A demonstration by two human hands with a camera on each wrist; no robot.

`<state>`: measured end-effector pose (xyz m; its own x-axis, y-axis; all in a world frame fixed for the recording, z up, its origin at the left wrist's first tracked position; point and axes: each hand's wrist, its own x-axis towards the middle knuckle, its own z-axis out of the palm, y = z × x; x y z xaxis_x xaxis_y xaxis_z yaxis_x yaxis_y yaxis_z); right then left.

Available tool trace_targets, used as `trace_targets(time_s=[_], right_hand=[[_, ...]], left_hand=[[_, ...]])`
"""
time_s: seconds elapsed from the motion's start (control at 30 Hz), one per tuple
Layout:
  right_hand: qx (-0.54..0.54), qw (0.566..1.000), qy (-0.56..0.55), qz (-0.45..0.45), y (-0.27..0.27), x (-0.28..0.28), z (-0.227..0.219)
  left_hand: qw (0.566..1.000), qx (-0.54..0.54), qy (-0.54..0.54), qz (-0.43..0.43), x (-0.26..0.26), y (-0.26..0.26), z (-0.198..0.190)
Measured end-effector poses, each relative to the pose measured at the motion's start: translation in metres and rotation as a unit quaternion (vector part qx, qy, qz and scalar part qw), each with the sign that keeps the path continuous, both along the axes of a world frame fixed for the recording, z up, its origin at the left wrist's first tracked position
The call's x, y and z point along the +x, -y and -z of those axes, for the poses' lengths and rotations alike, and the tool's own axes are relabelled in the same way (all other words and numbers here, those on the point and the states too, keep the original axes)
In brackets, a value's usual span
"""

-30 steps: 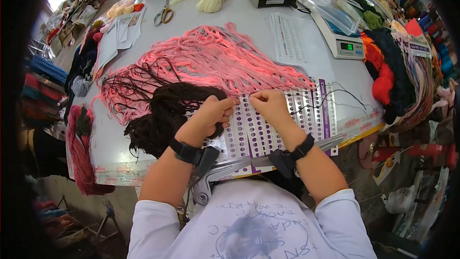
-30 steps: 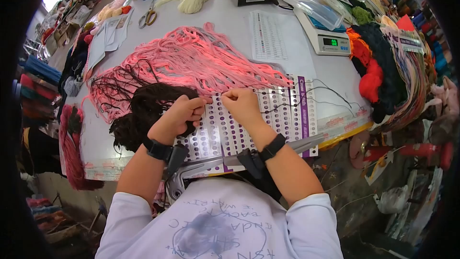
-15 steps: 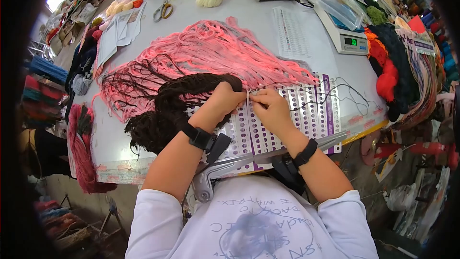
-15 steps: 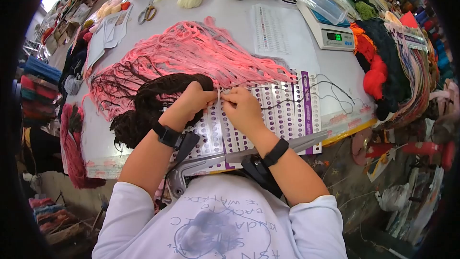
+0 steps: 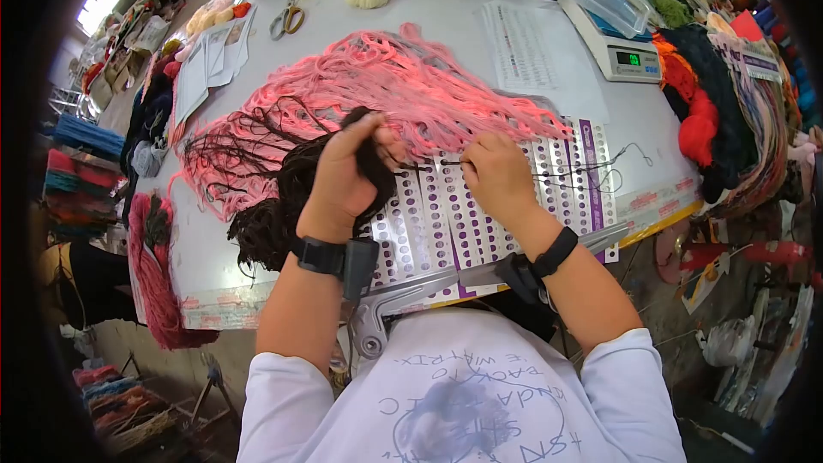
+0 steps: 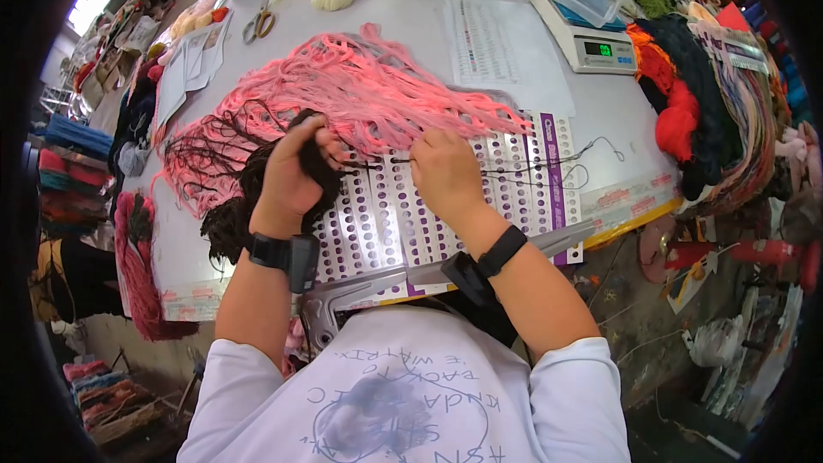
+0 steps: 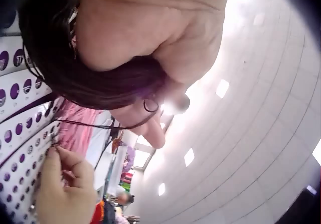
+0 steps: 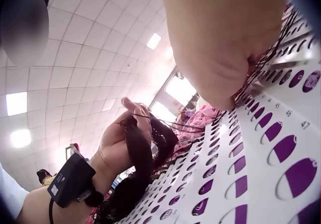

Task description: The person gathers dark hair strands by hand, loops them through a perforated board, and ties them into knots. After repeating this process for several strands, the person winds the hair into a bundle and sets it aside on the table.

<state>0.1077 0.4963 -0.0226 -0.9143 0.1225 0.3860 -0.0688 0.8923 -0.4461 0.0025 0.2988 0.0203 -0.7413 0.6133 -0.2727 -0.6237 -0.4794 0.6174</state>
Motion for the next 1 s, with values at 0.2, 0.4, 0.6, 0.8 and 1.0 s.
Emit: trace_targets(time_s=[0.2, 0.4, 0.6, 0.8, 1.0], right_hand=[[-0.098, 0.994, -0.031, -0.043, 0.003, 0.000, -0.016], [-0.155, 0.987, 0.014, -0.043, 0.000, 0.001, 0.008], [-0.143, 0.989, 0.022, -0.031, 0.000, 0.000, 0.012], [-0.115, 0.993, -0.007, -0.012, 0.006, 0.000, 0.011], [-0.340, 0.940, 0.029, -0.003, 0.044, 0.011, -0.063]], left_hand=[[0.923, -0.216, -0.262, 0.183, 0.024, -0.044, 0.009], [0.930, -0.264, -0.252, 0.034, 0.006, -0.014, 0.001], [0.959, -0.214, -0.125, -0.139, -0.103, 0.116, -0.032], [0.850, -0.280, -0.306, -0.325, -0.088, 0.102, -0.053], [0.996, -0.030, -0.074, 0.048, 0.027, 0.023, -0.063]])
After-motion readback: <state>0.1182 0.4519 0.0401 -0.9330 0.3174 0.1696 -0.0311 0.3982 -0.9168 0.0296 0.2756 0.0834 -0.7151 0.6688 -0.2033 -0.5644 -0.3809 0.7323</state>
